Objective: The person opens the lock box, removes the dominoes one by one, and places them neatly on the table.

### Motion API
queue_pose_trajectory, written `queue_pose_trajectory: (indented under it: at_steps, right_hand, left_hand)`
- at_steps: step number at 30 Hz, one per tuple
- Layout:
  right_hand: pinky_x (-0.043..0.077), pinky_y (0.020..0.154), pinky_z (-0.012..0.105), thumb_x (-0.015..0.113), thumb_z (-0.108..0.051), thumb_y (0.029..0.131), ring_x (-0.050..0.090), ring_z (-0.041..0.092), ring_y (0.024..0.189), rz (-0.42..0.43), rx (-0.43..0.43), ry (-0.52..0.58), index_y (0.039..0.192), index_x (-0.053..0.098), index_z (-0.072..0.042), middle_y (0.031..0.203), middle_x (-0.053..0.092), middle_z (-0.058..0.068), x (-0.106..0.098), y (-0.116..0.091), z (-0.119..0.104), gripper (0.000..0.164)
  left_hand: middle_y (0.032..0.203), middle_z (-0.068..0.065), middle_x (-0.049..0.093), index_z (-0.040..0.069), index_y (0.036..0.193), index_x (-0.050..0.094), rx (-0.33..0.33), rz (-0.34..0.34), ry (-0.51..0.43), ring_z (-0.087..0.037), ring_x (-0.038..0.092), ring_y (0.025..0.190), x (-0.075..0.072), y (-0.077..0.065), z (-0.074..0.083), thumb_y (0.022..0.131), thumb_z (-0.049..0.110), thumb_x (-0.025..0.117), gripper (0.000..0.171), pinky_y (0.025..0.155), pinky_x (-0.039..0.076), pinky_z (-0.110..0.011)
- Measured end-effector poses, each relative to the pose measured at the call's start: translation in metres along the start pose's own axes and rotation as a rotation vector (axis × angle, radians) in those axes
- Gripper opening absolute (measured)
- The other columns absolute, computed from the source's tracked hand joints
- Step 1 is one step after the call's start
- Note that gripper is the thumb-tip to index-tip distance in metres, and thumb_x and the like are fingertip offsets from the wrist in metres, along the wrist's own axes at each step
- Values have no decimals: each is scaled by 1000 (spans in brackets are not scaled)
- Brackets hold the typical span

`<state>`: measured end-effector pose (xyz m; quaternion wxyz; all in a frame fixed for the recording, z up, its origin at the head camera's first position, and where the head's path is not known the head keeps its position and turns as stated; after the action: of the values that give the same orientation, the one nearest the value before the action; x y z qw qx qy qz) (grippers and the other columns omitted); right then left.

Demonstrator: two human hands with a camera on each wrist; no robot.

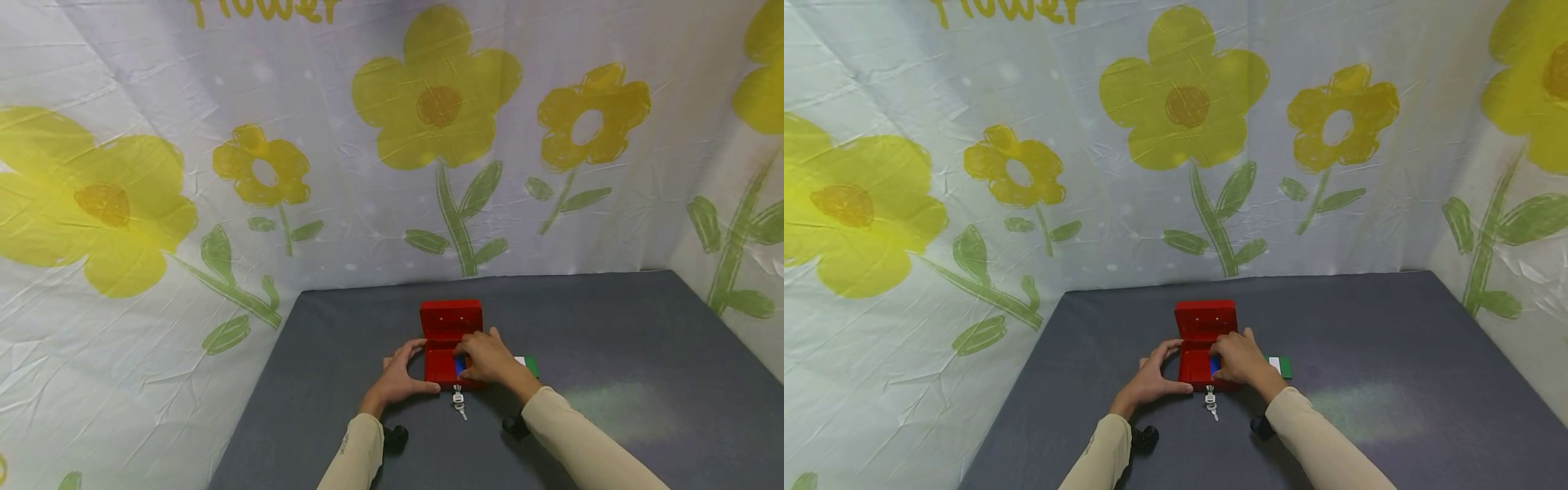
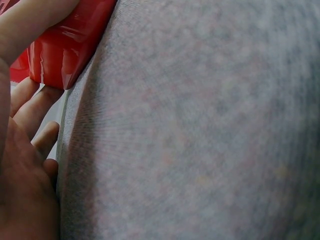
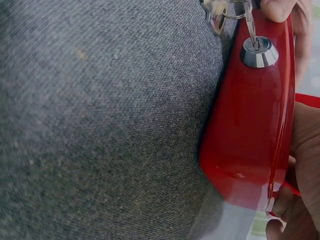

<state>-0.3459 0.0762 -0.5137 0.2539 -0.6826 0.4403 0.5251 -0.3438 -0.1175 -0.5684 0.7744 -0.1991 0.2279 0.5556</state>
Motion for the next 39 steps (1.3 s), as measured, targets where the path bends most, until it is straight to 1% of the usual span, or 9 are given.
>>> queue_pose_trajectory:
  at_steps: [9, 17, 25, 30, 33, 39]
  right_hand:
    - [28, 79, 41, 91, -27, 74, 63, 20, 98, 10, 11, 64, 110, 78, -13, 106, 73, 2, -1, -2, 5, 40]
    - [26, 77, 39, 90, -28, 76, 63, 19, 96, 29, 15, 104, 112, 77, -12, 106, 71, 2, -3, -3, 7, 42]
    - [24, 74, 35, 89, -29, 77, 64, 17, 93, 85, -22, 103, 113, 77, -12, 105, 71, 0, -8, -8, 7, 41]
    - [23, 74, 35, 89, -29, 78, 63, 17, 90, 109, -44, 131, 114, 77, -10, 104, 71, 1, -11, -12, 8, 43]
    - [22, 73, 35, 89, -29, 78, 62, 16, 88, 120, -51, 151, 115, 76, -10, 103, 71, 2, -12, -14, 9, 44]
    - [22, 74, 35, 88, -30, 79, 62, 17, 90, 132, -55, 170, 117, 76, -10, 105, 71, 1, -13, -18, 12, 45]
  left_hand:
    - [157, 4, 48, 37, 149, 43, 12, -4, 10, -28, 30, 136, 1, 0, 1, 70, 48, 91, 93, 104, 35, -55]
    - [157, 2, 48, 36, 150, 43, 9, -6, 9, -29, 30, 136, 2, 0, 0, 71, 46, 91, 93, 105, 35, -56]
    - [158, 1, 47, 38, 150, 42, 0, -1, 3, -30, 31, 134, 0, -1, 0, 71, 47, 91, 94, 106, 36, -61]
    - [158, 3, 47, 39, 150, 42, -2, 3, 3, -29, 32, 132, 1, -1, -1, 71, 46, 92, 93, 104, 38, -61]
    - [157, 2, 47, 38, 150, 43, -3, 1, 1, -30, 32, 132, 0, -1, 0, 71, 46, 92, 93, 105, 37, -60]
    - [158, 2, 47, 37, 150, 43, -1, -6, -1, -30, 31, 133, -1, -1, 3, 71, 46, 92, 93, 105, 36, -60]
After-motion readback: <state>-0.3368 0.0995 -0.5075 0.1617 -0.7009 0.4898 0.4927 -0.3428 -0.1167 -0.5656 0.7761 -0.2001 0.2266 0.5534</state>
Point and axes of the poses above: each hand's wrist, its own y-axis towards the middle knuckle, its own x-axis out of the palm, z = x × y, the point moved 6 cm from there along y, towards the middle knuckle
